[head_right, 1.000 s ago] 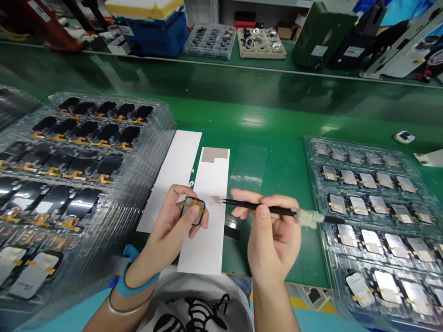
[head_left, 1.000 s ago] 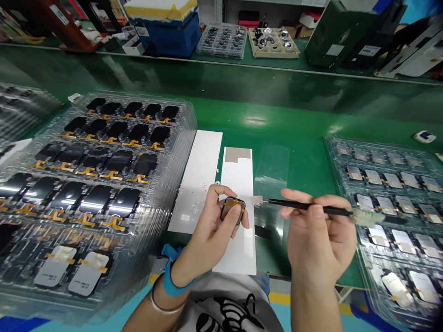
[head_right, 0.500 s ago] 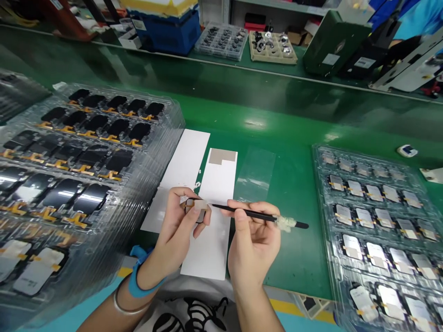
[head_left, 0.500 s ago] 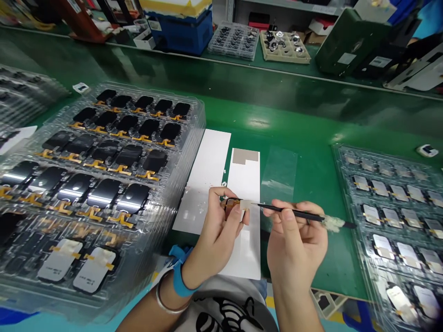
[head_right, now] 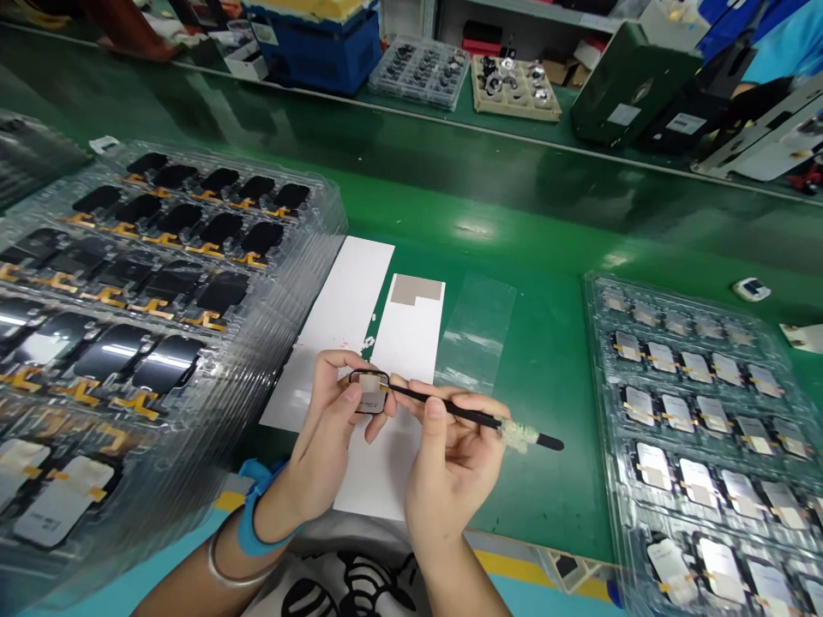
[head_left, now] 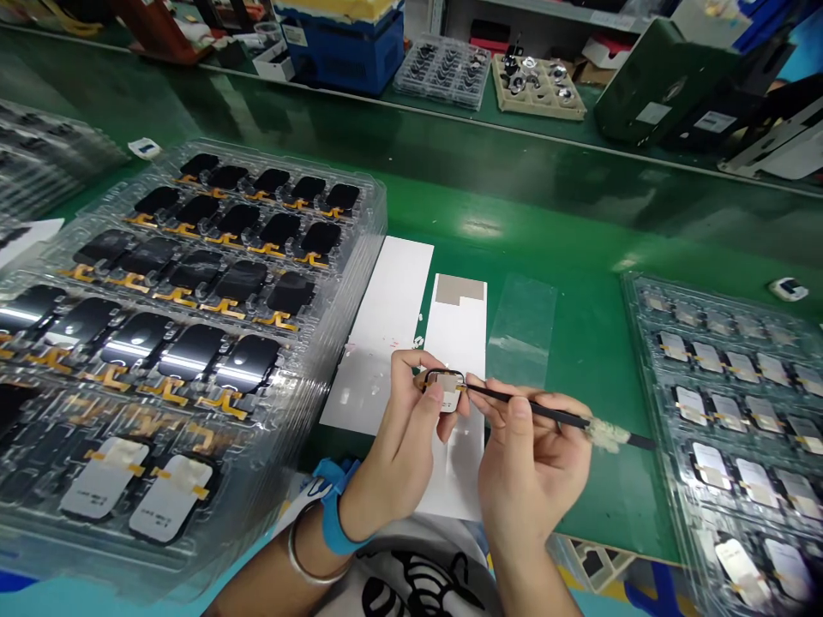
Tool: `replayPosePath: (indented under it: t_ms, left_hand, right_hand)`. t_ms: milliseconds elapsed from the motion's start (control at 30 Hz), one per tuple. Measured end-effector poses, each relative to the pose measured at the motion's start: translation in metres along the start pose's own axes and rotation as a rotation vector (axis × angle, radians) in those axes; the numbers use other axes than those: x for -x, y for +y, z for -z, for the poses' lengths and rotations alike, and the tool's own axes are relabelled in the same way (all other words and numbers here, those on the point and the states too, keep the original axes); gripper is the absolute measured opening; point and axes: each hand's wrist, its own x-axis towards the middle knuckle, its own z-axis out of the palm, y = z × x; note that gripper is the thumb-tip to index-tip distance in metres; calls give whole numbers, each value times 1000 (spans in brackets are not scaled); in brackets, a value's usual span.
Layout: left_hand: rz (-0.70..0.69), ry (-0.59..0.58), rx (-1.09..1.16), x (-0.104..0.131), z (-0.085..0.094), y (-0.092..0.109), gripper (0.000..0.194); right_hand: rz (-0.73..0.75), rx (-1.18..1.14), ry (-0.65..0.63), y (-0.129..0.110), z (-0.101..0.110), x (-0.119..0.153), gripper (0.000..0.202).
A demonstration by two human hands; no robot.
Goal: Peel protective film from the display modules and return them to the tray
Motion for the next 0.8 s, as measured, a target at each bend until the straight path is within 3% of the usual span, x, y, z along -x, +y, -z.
replayPosePath:
  t_ms: [800]
  left_hand:
    - [44,-2,67,-1,-4,5,11]
  right_hand:
    - [-17,-3,46,1,-2,1,16]
